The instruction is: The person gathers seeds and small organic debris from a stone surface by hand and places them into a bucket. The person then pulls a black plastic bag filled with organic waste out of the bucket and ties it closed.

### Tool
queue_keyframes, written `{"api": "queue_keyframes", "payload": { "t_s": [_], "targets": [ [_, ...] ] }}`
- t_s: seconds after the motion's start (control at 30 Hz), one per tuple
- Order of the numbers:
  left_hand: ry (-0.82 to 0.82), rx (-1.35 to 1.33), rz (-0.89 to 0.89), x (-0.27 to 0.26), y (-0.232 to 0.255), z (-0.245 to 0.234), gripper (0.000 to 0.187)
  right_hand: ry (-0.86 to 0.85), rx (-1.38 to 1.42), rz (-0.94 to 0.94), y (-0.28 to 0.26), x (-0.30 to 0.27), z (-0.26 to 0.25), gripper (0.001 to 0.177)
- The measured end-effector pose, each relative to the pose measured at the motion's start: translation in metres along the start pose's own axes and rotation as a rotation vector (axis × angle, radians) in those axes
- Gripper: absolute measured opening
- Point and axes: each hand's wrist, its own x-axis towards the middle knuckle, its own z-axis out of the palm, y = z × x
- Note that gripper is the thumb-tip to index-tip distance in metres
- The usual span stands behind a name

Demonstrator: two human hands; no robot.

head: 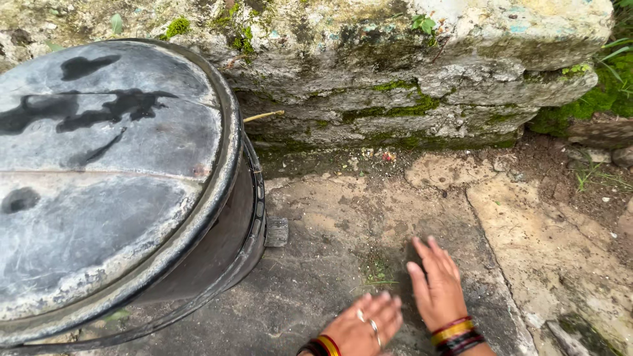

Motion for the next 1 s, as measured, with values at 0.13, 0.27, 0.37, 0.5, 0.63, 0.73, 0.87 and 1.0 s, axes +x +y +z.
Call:
{"api": "queue_keyframes", "payload": {
  "t_s": [0.13, 0.27, 0.37, 0.5, 0.63, 0.73, 0.87, 1.0],
  "targets": [
    [0.016, 0.239, 0.085, -0.001, -0.001, -0.013, 0.066, 0.097, -0.11, -0.12, -0.012, 0.001, 0.005, 0.056],
    [-0.091, -0.277, -0.201, 0.022, -0.013, -0.064, 0.073, 0.217, 0.147, 0.006, -0.025, 0.007, 0.011, 0.052],
    [0.118, -0.121, -0.288, 0.034, 0.002, -0.081, 0.075, 0.206, 0.668, 0.221, -0.024, 0.01, 0.018, 0.047],
    [0.114, -0.218, -0.342, 0.051, 0.012, -0.087, 0.084, 0.119, 1.246, 0.499, -0.027, 0.012, 0.025, 0.046],
    [0.05, -0.049, -0.494, 0.053, 0.004, -0.09, 0.09, 0.105, 1.222, 0.63, -0.03, 0.013, 0.021, 0.042],
    [0.049, -0.115, -0.69, 0.049, 0.007, -0.084, 0.082, 0.129, 1.133, 0.623, -0.021, 0.017, 0.024, 0.041],
    [0.082, -0.151, -0.326, 0.028, 0.014, -0.066, 0.082, 0.131, 1.086, 0.492, -0.005, 0.013, 0.03, 0.042],
    [0.183, -0.074, -0.361, 0.031, 0.017, -0.062, 0.089, 0.067, 1.237, 0.545, -0.005, 0.008, 0.038, 0.044]
  ]
}}
